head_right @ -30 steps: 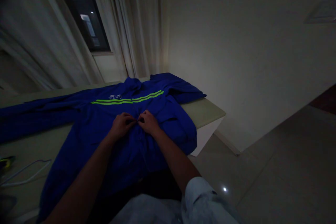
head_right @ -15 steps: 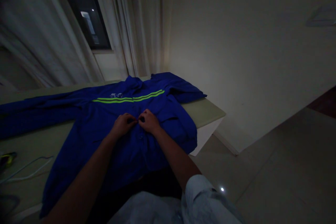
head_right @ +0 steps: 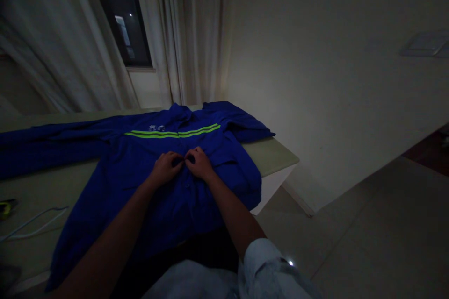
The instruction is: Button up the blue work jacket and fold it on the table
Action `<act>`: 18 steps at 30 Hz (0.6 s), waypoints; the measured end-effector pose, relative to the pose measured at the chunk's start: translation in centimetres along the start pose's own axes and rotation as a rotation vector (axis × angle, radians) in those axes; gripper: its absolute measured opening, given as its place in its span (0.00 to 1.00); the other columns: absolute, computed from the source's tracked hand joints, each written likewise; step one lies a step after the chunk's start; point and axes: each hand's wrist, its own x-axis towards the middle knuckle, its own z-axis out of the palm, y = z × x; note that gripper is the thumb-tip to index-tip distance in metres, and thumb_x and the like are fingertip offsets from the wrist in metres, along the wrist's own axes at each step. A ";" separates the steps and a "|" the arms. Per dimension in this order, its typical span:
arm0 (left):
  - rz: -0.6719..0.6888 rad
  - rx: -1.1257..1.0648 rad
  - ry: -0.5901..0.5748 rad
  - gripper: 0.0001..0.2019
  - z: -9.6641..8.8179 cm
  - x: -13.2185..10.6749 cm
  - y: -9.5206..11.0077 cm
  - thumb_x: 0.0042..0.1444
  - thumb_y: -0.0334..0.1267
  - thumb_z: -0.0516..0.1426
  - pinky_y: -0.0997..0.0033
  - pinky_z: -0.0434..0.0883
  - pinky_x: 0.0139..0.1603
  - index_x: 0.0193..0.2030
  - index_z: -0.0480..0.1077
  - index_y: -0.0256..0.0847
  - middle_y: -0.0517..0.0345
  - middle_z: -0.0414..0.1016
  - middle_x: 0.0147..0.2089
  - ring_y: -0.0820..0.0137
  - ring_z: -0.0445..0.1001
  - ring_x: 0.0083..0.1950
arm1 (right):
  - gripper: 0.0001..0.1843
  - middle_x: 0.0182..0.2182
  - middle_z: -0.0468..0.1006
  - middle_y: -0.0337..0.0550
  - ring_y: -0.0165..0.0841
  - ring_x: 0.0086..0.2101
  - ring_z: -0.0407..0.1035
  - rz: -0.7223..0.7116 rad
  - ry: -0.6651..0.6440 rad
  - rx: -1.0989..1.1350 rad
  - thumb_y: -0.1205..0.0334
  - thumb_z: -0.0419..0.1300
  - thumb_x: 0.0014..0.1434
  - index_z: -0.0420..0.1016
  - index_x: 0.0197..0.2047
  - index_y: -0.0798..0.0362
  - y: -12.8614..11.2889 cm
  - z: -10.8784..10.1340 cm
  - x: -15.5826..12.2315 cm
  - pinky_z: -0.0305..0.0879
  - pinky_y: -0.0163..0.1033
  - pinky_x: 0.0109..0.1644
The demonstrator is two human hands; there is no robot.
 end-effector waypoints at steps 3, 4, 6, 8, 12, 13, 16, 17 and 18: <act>0.011 0.015 0.006 0.12 -0.1 -0.1 0.4 0.65 0.45 0.58 0.56 0.70 0.51 0.51 0.79 0.48 0.52 0.79 0.55 0.53 0.74 0.54 | 0.07 0.38 0.70 0.39 0.33 0.38 0.68 0.011 0.041 0.038 0.73 0.65 0.58 0.78 0.38 0.51 0.2 0.0 0.2 0.68 0.39 0.47; 0.022 0.023 0.002 0.11 -0.2 -0.1 0.5 0.65 0.44 0.59 0.56 0.70 0.51 0.50 0.79 0.48 0.52 0.80 0.54 0.53 0.74 0.54 | 0.08 0.38 0.70 0.38 0.33 0.37 0.67 0.013 0.041 0.037 0.73 0.65 0.58 0.78 0.37 0.51 0.4 0.1 0.2 0.68 0.38 0.46; 0.049 0.039 -0.010 0.09 -0.3 -0.1 0.6 0.64 0.41 0.59 0.57 0.70 0.51 0.47 0.79 0.47 0.52 0.80 0.51 0.54 0.75 0.53 | 0.08 0.37 0.69 0.38 0.32 0.37 0.67 0.016 0.038 0.023 0.73 0.67 0.56 0.78 0.36 0.51 0.5 0.3 0.2 0.68 0.38 0.46; 0.070 0.051 -0.022 0.07 -0.3 -0.1 0.7 0.63 0.39 0.59 0.58 0.70 0.50 0.44 0.79 0.47 0.52 0.80 0.49 0.55 0.76 0.52 | 0.07 0.37 0.69 0.38 0.32 0.37 0.68 0.014 0.033 0.002 0.72 0.68 0.55 0.79 0.36 0.51 0.6 0.4 0.2 0.68 0.38 0.47; 0.088 0.059 -0.025 0.06 -0.3 -0.1 0.7 0.64 0.38 0.58 0.58 0.69 0.49 0.43 0.78 0.46 0.52 0.80 0.47 0.55 0.76 0.50 | 0.06 0.38 0.69 0.38 0.32 0.38 0.68 -0.011 0.027 -0.028 0.69 0.69 0.57 0.78 0.37 0.51 0.6 0.5 0.0 0.68 0.38 0.48; 0.089 0.059 -0.022 0.07 -0.3 -0.1 0.7 0.64 0.39 0.58 0.58 0.69 0.48 0.44 0.78 0.45 0.52 0.80 0.47 0.55 0.76 0.50 | 0.05 0.38 0.69 0.39 0.32 0.38 0.69 -0.014 0.024 -0.032 0.69 0.68 0.58 0.78 0.37 0.51 0.5 0.4 0.0 0.68 0.38 0.48; 0.093 0.054 -0.015 0.06 -0.2 0.0 0.6 0.65 0.39 0.59 0.59 0.69 0.48 0.44 0.77 0.45 0.52 0.79 0.47 0.55 0.76 0.50 | 0.04 0.41 0.68 0.40 0.33 0.40 0.69 -0.015 0.012 -0.022 0.69 0.66 0.62 0.78 0.39 0.51 0.5 0.3 -0.2 0.69 0.39 0.50; 0.094 0.052 -0.013 0.06 -0.2 0.0 0.6 0.65 0.39 0.59 0.59 0.69 0.48 0.44 0.77 0.45 0.52 0.79 0.47 0.56 0.76 0.49 | 0.04 0.42 0.68 0.41 0.33 0.41 0.69 -0.012 0.013 -0.014 0.69 0.66 0.62 0.77 0.39 0.51 0.5 0.2 -0.2 0.69 0.40 0.51; 0.096 0.050 -0.012 0.05 -0.2 0.1 0.6 0.65 0.39 0.59 0.60 0.69 0.48 0.44 0.77 0.45 0.52 0.79 0.47 0.56 0.76 0.50 | 0.04 0.44 0.67 0.41 0.33 0.43 0.69 -0.008 0.015 -0.004 0.69 0.66 0.62 0.77 0.39 0.51 0.5 0.2 -0.2 0.69 0.41 0.52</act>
